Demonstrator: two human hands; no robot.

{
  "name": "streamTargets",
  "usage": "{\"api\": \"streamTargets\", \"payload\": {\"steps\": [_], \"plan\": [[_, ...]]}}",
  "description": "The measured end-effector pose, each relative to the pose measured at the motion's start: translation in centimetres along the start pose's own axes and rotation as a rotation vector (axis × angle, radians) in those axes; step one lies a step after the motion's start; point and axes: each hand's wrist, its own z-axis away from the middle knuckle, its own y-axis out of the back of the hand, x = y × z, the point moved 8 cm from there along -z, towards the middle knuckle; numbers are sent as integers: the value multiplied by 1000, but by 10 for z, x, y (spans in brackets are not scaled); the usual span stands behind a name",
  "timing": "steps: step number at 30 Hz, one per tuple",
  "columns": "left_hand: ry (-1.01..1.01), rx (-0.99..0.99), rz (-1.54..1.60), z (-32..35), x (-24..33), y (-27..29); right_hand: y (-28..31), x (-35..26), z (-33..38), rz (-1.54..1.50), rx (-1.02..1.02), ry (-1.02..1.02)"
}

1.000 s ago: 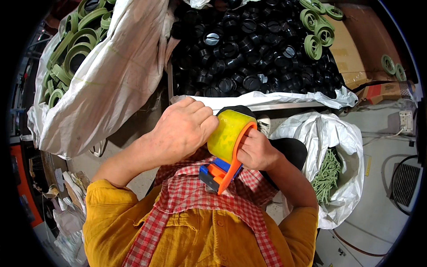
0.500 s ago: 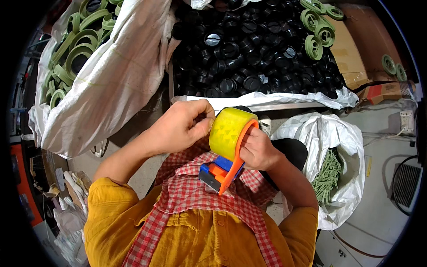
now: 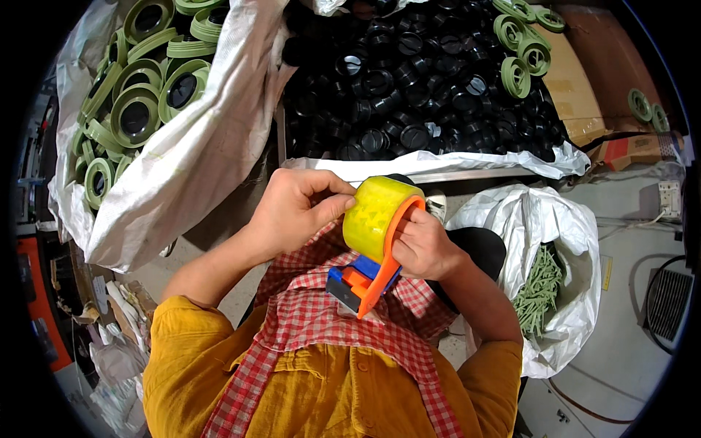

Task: The person picks up a tape dispenser and peels back the end of the yellow tape to prepare it. The person then moves several green circular parts from a large white sack onto a flat cardboard box, one by one.

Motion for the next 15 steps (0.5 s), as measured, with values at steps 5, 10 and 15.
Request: {"api": "streamTargets", "payload": {"steps": [5, 10, 15], "plan": [[-255, 101, -388, 5, 27, -1, -2, -1, 1, 7, -20, 19], [-400, 165, -572, 8, 32, -9, -6, 3, -1, -14, -76, -30], [-278, 108, -492, 7, 16, -12, -18, 6, 4, -23, -236, -67]]}}
